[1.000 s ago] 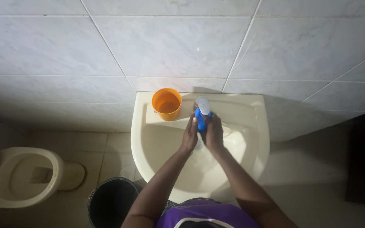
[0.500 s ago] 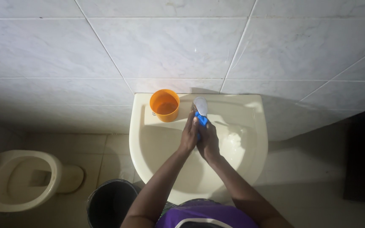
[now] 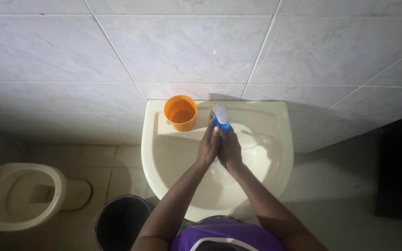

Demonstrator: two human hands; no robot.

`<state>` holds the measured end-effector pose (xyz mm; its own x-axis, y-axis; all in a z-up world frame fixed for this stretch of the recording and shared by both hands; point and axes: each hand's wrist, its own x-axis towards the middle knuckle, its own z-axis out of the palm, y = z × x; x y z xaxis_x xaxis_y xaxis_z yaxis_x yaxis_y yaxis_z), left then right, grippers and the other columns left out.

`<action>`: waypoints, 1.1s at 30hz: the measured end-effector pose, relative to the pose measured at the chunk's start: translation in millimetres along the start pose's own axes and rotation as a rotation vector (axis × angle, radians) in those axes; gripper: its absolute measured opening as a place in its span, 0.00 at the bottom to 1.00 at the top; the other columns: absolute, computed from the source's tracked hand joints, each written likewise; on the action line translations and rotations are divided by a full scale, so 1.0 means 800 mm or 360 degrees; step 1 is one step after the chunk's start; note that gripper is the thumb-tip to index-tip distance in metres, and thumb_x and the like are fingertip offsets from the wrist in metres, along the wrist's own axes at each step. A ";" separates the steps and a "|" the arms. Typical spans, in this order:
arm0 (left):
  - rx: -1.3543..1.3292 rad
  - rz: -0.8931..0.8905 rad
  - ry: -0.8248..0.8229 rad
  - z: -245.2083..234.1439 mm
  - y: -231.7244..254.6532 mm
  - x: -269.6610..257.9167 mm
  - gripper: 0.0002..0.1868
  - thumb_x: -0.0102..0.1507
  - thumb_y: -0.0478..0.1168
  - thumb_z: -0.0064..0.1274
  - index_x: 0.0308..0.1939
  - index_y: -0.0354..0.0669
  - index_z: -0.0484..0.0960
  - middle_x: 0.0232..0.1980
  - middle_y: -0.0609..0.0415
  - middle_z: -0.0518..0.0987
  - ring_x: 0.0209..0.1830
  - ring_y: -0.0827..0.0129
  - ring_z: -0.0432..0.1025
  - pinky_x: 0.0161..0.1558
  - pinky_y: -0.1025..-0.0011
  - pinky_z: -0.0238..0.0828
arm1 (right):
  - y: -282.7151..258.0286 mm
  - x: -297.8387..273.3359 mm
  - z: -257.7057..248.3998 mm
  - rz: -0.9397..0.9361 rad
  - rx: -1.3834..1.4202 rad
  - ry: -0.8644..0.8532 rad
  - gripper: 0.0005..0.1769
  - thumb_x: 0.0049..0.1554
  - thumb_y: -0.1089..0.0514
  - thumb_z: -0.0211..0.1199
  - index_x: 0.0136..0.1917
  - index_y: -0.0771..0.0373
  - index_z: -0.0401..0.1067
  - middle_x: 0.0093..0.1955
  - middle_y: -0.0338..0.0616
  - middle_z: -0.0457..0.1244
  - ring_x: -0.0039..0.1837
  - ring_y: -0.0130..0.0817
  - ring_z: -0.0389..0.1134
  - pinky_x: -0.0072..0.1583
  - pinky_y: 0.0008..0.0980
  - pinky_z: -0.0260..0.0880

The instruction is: Cleaning the bathroom sink and surrounding area with a sponge and water.

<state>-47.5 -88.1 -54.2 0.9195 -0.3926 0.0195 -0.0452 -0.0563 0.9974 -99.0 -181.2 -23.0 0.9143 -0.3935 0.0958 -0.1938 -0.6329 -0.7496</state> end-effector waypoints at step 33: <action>0.1170 0.0195 -0.0523 -0.019 0.066 -0.004 0.51 0.59 0.63 0.58 0.76 0.34 0.59 0.80 0.32 0.56 0.73 0.43 0.61 0.69 0.56 0.61 | 0.172 0.031 0.069 0.0558 0.1562 0.0192 0.24 0.57 0.61 0.56 0.68 0.60 0.63 0.53 0.41 0.66 0.53 0.33 0.67 0.54 0.35 0.69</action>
<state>-46.9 -76.1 -0.4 0.7351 -0.6779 -0.0096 -0.4879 -0.5388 0.6867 -83.3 -241.1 -160.2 0.8108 -0.5482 -0.2052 -0.0181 0.3270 -0.9449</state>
